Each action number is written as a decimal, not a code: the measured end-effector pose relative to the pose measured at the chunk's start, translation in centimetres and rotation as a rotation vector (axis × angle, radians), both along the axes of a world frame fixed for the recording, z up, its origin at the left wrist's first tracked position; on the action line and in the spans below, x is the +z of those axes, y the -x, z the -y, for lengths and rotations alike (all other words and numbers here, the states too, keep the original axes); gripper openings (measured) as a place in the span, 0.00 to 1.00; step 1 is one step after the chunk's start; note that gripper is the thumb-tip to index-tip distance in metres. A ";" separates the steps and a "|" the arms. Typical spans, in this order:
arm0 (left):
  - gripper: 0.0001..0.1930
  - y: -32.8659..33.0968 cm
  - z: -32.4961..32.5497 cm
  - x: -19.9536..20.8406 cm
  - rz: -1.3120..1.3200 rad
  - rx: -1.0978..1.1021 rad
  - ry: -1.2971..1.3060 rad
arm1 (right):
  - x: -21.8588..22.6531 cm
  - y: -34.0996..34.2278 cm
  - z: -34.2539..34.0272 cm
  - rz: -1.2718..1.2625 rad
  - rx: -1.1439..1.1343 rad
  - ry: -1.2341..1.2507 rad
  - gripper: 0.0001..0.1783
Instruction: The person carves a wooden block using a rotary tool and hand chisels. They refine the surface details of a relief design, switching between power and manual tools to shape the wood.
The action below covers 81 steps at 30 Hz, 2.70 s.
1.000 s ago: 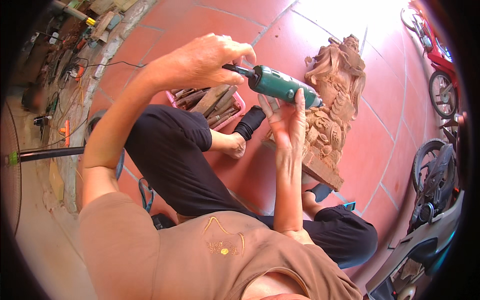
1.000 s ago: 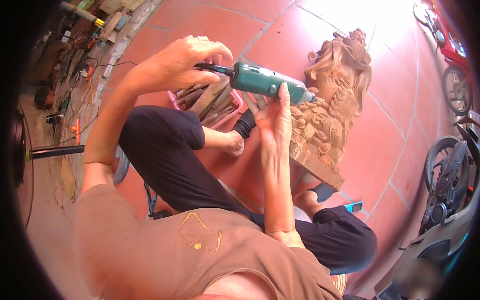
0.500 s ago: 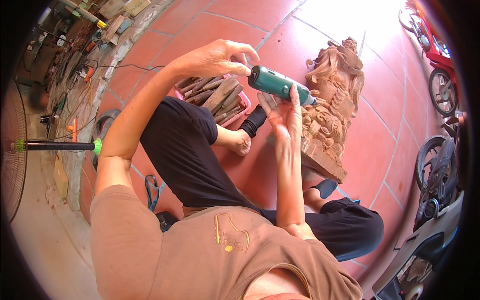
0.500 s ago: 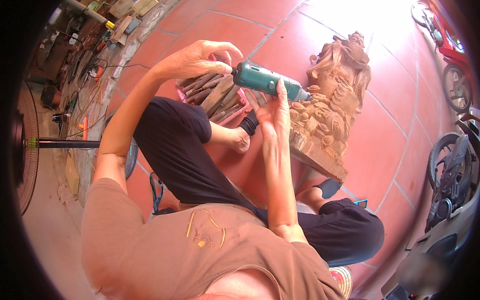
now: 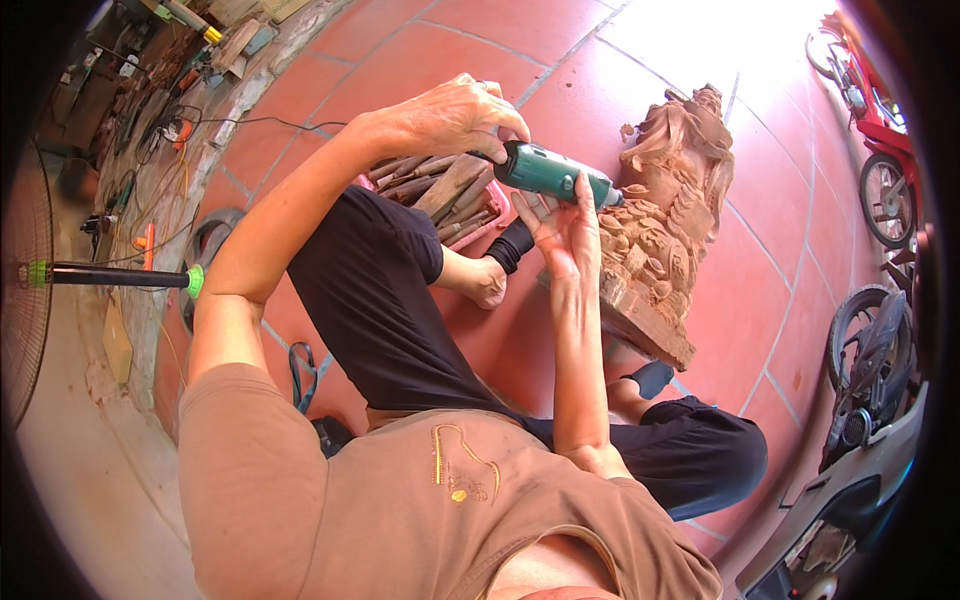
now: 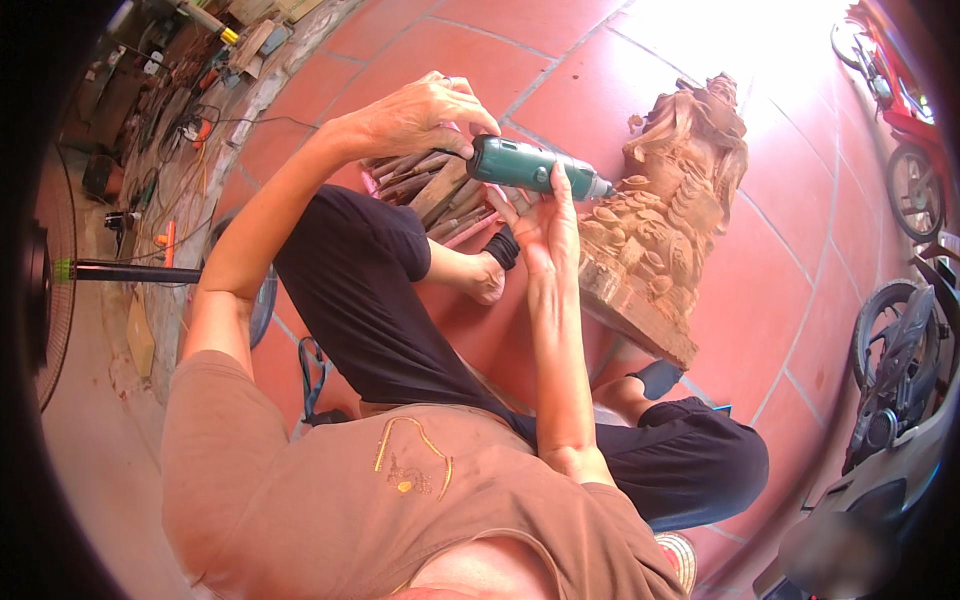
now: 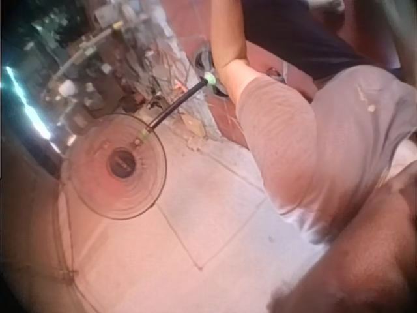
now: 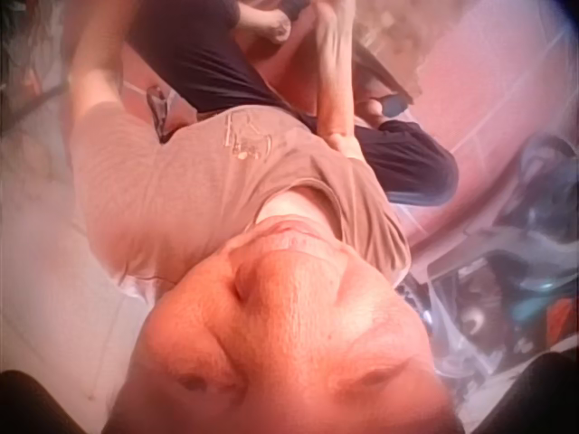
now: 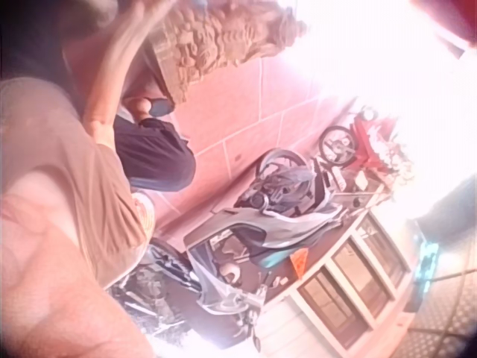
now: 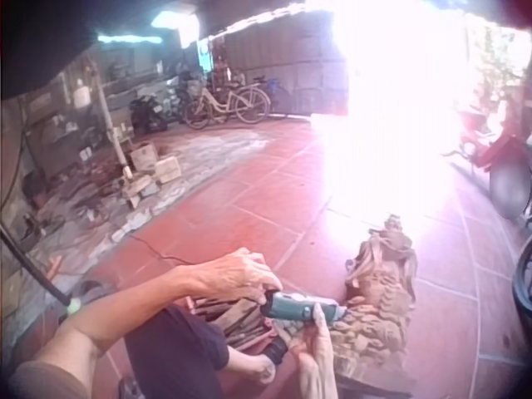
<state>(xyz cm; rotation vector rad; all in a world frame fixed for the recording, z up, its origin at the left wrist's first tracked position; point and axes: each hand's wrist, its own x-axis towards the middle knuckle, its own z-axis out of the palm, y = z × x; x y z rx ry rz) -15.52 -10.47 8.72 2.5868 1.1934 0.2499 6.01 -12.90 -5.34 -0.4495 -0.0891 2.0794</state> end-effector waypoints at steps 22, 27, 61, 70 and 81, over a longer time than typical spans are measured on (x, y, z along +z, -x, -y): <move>0.15 1.3 -1.4 0.1 0.141 0.186 0.020 | -0.5 0.6 -0.6 -0.021 -0.021 0.043 0.28; 0.18 0.5 -1.4 0.4 0.087 0.211 0.029 | -0.4 1.2 -0.4 -0.008 -0.011 0.030 0.28; 0.26 -3.2 -1.2 -0.5 -0.190 0.004 -0.089 | 3.9 3.6 1.6 0.179 0.069 -0.353 0.30; 0.24 -4.4 0.5 1.9 -0.205 -0.010 -0.275 | 6.2 3.5 1.9 0.145 -0.050 -0.363 0.32; 0.31 6.4 4.0 4.9 0.982 0.462 -0.159 | 9.3 -0.5 0.5 0.170 -0.230 -0.451 0.40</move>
